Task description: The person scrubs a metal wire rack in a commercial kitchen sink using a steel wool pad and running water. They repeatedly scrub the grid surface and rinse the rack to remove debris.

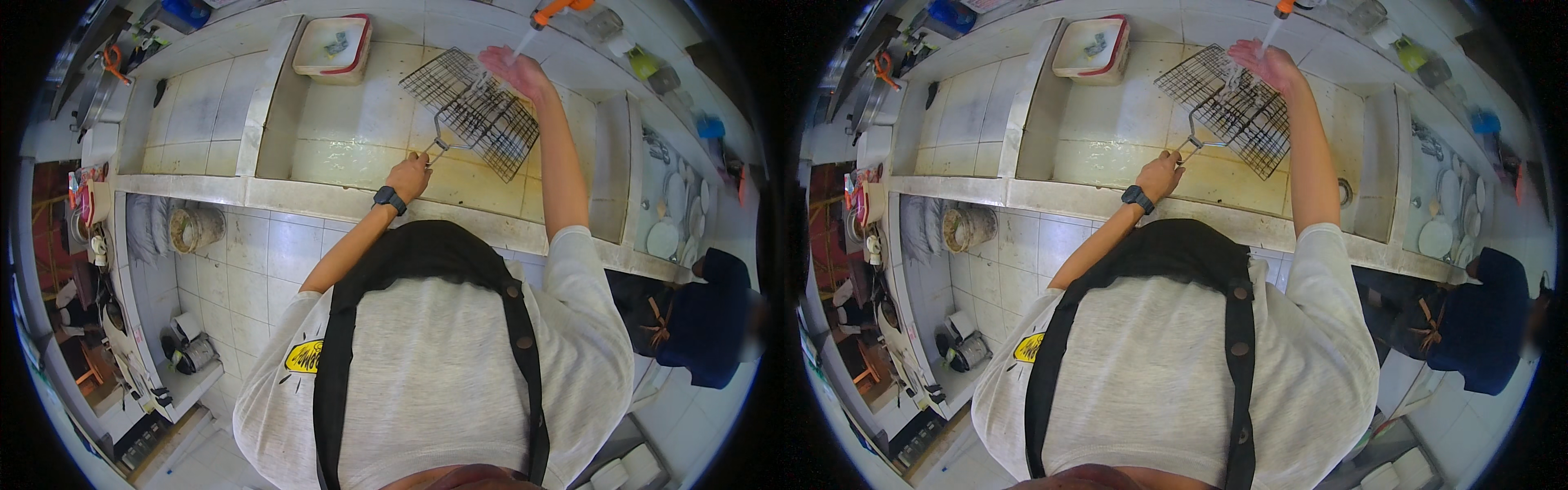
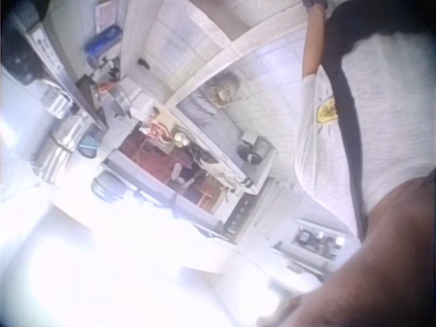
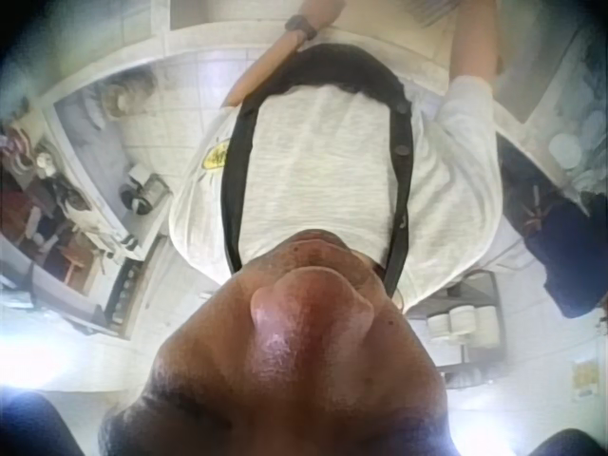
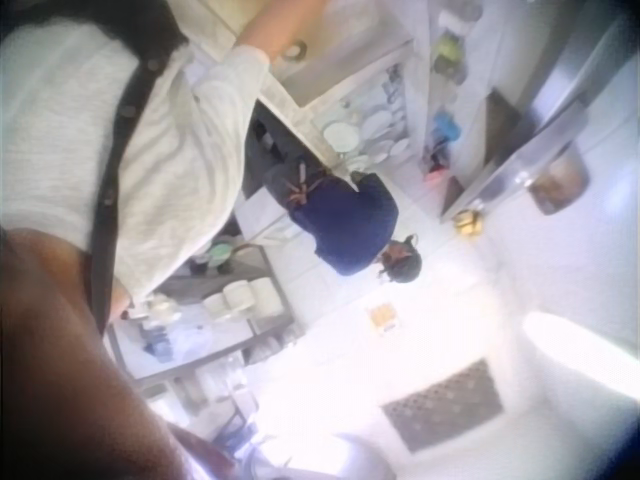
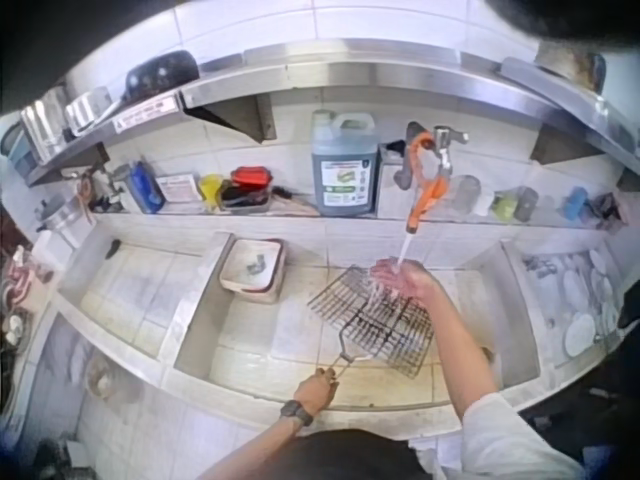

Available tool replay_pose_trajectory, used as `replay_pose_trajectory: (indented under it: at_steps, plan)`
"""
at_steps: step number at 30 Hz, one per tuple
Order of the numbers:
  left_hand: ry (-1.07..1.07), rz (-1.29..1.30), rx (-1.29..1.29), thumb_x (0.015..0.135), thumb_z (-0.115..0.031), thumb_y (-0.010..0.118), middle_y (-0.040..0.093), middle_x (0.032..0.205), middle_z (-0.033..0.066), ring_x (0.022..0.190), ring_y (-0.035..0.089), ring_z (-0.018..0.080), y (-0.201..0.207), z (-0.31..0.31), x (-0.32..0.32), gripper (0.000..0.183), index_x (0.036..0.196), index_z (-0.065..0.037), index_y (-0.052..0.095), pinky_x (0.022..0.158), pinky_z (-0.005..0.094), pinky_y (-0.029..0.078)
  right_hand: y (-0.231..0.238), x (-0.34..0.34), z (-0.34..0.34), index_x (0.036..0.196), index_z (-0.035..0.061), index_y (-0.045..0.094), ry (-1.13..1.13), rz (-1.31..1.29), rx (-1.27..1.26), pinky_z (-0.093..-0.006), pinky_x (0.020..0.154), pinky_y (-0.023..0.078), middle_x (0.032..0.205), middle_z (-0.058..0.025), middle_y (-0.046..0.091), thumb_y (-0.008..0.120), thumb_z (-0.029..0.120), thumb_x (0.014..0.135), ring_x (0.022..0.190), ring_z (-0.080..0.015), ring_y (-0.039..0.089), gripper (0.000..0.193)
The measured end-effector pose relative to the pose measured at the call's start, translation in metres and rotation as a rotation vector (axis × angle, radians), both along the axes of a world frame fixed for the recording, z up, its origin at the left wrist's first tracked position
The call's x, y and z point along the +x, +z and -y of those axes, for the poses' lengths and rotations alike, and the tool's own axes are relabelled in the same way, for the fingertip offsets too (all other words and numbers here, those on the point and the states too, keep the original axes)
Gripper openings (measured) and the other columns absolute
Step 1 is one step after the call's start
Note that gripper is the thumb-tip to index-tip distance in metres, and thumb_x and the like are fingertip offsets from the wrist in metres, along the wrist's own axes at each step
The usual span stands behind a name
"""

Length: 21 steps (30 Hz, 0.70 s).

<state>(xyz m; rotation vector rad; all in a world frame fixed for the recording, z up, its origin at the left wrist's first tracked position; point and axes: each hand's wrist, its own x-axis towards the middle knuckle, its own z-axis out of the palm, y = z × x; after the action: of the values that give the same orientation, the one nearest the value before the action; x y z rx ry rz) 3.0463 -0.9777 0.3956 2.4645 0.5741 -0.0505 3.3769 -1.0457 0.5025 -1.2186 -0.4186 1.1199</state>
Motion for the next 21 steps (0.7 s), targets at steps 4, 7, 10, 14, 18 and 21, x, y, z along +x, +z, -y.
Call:
replay_pose_trajectory:
  at_steps: [4, 7, 10, 14, 18, 21]
  plan:
    - [0.009, 0.01, -0.021, 0.085, -0.024, 0.059, 0.058, 0.101, 0.0187, 0.085, 0.061, 0.038, 0.003, 0.0, -0.001, 0.028, 0.105, -0.006, 0.053, 0.072, 0.0463, 0.05, 0.001, 0.004, -0.02, 0.131, -0.0154, 0.03, -0.056, -0.026, 0.07, -0.0364, 0.108, 0.036, 0.133, -0.0289, 0.042, 0.037, 0.029, 0.1, 0.124, -0.0333, 0.044, 0.054]
    - [0.011, 0.011, -0.032, 0.085, -0.024, 0.059, 0.058, 0.101, 0.0186, 0.084, 0.061, 0.0381, 0.006, 0.001, -0.001, 0.027, 0.105, -0.006, 0.054, 0.073, 0.0462, 0.05, -0.003, 0.01, -0.034, 0.132, -0.0153, 0.028, -0.171, -0.256, 0.247, -0.0386, 0.109, 0.034, 0.135, -0.0291, 0.038, 0.038, 0.03, 0.1, 0.126, -0.0349, 0.041, 0.057]
    - [0.016, 0.006, -0.038, 0.085, -0.024, 0.059, 0.059, 0.1, 0.0182, 0.084, 0.061, 0.0381, 0.002, 0.0, -0.002, 0.027, 0.105, -0.006, 0.054, 0.073, 0.0461, 0.05, -0.004, 0.009, -0.039, 0.133, -0.0152, 0.026, -0.12, -0.238, 0.16, -0.0404, 0.11, 0.032, 0.138, -0.0292, 0.035, 0.038, 0.032, 0.1, 0.128, -0.0355, 0.038, 0.059]
    - [0.012, -0.002, -0.041, 0.085, -0.024, 0.06, 0.059, 0.1, 0.0175, 0.084, 0.061, 0.0376, 0.001, 0.0, 0.0, 0.026, 0.104, -0.006, 0.054, 0.073, 0.0459, 0.05, -0.006, 0.014, -0.033, 0.133, -0.0151, 0.027, -0.168, -0.201, 0.121, -0.0413, 0.11, 0.031, 0.137, -0.0285, 0.036, 0.039, 0.033, 0.099, 0.128, -0.0353, 0.039, 0.06]
    - [0.004, 0.003, -0.017, 0.085, -0.023, 0.06, 0.059, 0.1, 0.0171, 0.084, 0.061, 0.0369, 0.0, -0.001, -0.001, 0.026, 0.104, -0.006, 0.054, 0.072, 0.0454, 0.051, -0.001, 0.008, -0.024, 0.131, -0.0147, 0.03, -0.092, -0.084, 0.044, -0.0389, 0.109, 0.033, 0.134, -0.0267, 0.04, 0.038, 0.032, 0.1, 0.126, -0.0324, 0.042, 0.057]
    - [-0.006, -0.005, -0.011, 0.085, -0.023, 0.06, 0.059, 0.1, 0.0166, 0.084, 0.062, 0.0365, -0.002, -0.001, -0.001, 0.026, 0.103, -0.006, 0.054, 0.072, 0.0451, 0.051, 0.003, 0.008, -0.018, 0.13, -0.013, 0.035, -0.026, 0.041, 0.063, -0.0367, 0.108, 0.035, 0.131, -0.0241, 0.045, 0.038, 0.032, 0.1, 0.123, -0.0296, 0.045, 0.054]
